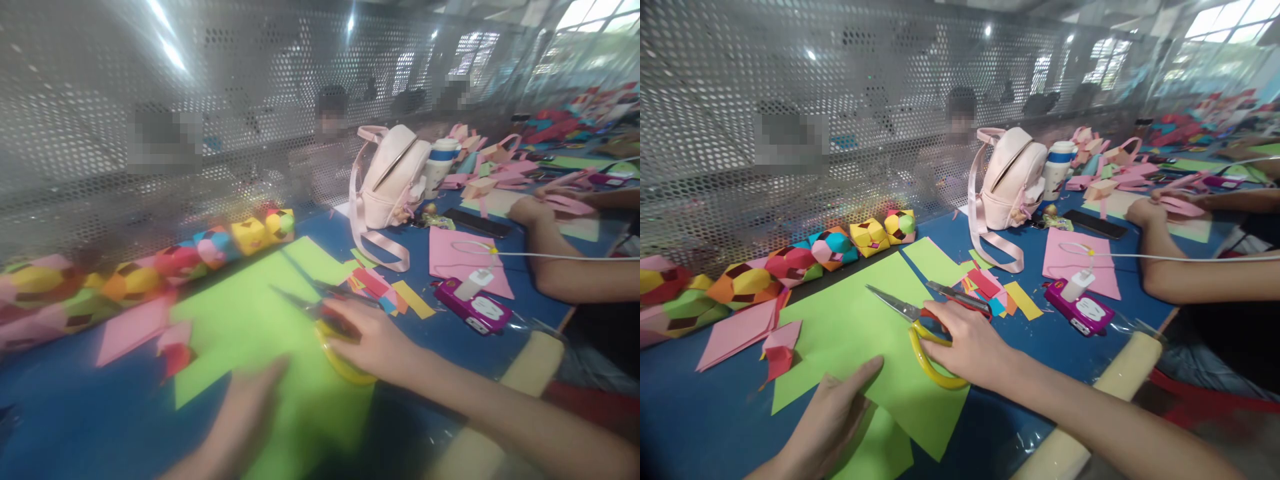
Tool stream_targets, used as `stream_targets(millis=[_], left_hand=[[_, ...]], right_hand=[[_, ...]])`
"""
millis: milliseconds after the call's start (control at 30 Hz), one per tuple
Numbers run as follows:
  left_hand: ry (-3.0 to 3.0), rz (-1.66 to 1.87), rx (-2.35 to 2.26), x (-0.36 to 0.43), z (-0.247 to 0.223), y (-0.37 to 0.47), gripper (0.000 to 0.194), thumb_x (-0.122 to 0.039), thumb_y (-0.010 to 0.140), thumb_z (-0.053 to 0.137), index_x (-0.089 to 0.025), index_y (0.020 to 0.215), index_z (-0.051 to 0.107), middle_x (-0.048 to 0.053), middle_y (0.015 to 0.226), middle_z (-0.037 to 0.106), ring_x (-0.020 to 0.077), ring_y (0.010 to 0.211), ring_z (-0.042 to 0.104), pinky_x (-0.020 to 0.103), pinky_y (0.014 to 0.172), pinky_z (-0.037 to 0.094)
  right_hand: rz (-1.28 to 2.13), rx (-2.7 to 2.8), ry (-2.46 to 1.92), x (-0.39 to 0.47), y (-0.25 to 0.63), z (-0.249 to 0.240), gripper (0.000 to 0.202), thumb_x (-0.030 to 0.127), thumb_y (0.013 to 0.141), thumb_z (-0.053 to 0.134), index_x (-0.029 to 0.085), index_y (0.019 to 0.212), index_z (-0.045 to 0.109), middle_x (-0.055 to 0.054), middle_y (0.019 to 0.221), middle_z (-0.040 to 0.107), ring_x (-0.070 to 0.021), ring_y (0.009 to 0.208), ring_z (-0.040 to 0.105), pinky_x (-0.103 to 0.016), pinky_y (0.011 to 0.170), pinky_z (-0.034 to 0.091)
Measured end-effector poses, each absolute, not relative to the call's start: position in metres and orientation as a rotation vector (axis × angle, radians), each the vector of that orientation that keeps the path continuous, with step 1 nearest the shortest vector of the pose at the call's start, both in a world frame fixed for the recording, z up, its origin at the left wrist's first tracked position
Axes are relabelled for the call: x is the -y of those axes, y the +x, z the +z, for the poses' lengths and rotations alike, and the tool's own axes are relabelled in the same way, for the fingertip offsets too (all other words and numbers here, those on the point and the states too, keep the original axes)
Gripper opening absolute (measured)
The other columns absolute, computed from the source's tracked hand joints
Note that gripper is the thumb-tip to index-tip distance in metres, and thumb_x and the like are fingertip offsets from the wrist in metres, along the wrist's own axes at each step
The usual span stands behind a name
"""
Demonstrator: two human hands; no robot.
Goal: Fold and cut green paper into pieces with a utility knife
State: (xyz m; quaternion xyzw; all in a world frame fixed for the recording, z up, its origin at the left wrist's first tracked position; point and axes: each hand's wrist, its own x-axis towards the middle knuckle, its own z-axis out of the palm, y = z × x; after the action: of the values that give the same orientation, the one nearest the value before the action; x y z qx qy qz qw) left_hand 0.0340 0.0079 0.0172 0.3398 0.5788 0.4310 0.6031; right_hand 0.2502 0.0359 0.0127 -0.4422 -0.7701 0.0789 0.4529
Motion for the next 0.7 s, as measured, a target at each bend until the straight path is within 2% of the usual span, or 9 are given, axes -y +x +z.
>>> stream_targets(millis=[167, 267, 367, 500, 600, 700], left_hand=[[0.869, 0.918, -1.371, -0.011, 0.025, 0.033, 0.031, -0.045, 0.067, 0.078, -0.016, 0.065, 0.069, 0.001, 0.051, 0.060, 0.0209, 0.057, 0.063, 0.031, 0.058, 0.051], [0.874, 0.865, -1.398, -0.013, 0.027, 0.033, 0.035, -0.049, 0.063, 0.079, -0.015, 0.064, 0.067, 0.000, 0.052, 0.059, 0.0183, 0.053, 0.058, 0.030, 0.054, 0.047], [0.892, 0.859, -1.444, -0.012, 0.024, 0.033, 0.040, -0.053, 0.063, 0.077, -0.018, 0.055, 0.059, -0.004, 0.044, 0.046, 0.0129, 0.044, 0.044, 0.026, 0.046, 0.036], [0.917, 0.832, -1.510, -0.012, 0.023, 0.033, 0.052, -0.058, 0.062, 0.074, -0.022, 0.047, 0.039, -0.010, 0.041, 0.024, 0.0065, 0.040, 0.020, 0.025, 0.042, 0.018], [0.905, 0.809, -1.549, -0.013, 0.024, 0.032, 0.056, -0.061, 0.060, 0.072, -0.024, 0.049, 0.032, -0.011, 0.043, 0.014, 0.0058, 0.042, 0.012, 0.025, 0.043, 0.011], [0.905, 0.790, -1.595, -0.016, 0.026, 0.032, 0.054, -0.062, 0.059, 0.071, -0.025, 0.050, 0.033, -0.012, 0.043, 0.011, 0.0060, 0.042, 0.010, 0.026, 0.043, 0.010]], right_hand=[[0.226, 1.873, -1.105, -0.037, 0.254, 0.015, 0.035, 0.026, 0.084, 0.063, 0.016, 0.118, 0.064, -0.010, 0.098, 0.073, -0.0199, 0.079, 0.070, -0.031, 0.070, 0.060], [0.237, 1.827, -1.142, -0.042, 0.260, 0.016, 0.035, 0.027, 0.084, 0.062, 0.016, 0.117, 0.064, -0.009, 0.099, 0.074, -0.0195, 0.080, 0.071, -0.030, 0.071, 0.060], [0.168, 1.781, -1.219, -0.051, 0.273, 0.016, 0.033, 0.027, 0.085, 0.060, 0.017, 0.116, 0.066, -0.009, 0.102, 0.074, -0.0217, 0.086, 0.072, -0.032, 0.077, 0.060], [0.021, 1.776, -1.494, -0.066, 0.298, 0.015, 0.039, 0.031, 0.085, 0.059, 0.015, 0.120, 0.064, -0.013, 0.113, 0.071, -0.0288, 0.101, 0.069, -0.041, 0.086, 0.057], [0.020, 1.845, -1.896, -0.074, 0.315, 0.016, 0.044, 0.037, 0.086, 0.059, 0.021, 0.126, 0.061, -0.012, 0.113, 0.070, -0.0321, 0.093, 0.070, -0.044, 0.077, 0.057], [0.054, 1.912, -2.145, -0.079, 0.326, 0.018, 0.044, 0.036, 0.087, 0.058, 0.022, 0.129, 0.059, -0.013, 0.113, 0.068, -0.0321, 0.088, 0.070, -0.041, 0.070, 0.055]])
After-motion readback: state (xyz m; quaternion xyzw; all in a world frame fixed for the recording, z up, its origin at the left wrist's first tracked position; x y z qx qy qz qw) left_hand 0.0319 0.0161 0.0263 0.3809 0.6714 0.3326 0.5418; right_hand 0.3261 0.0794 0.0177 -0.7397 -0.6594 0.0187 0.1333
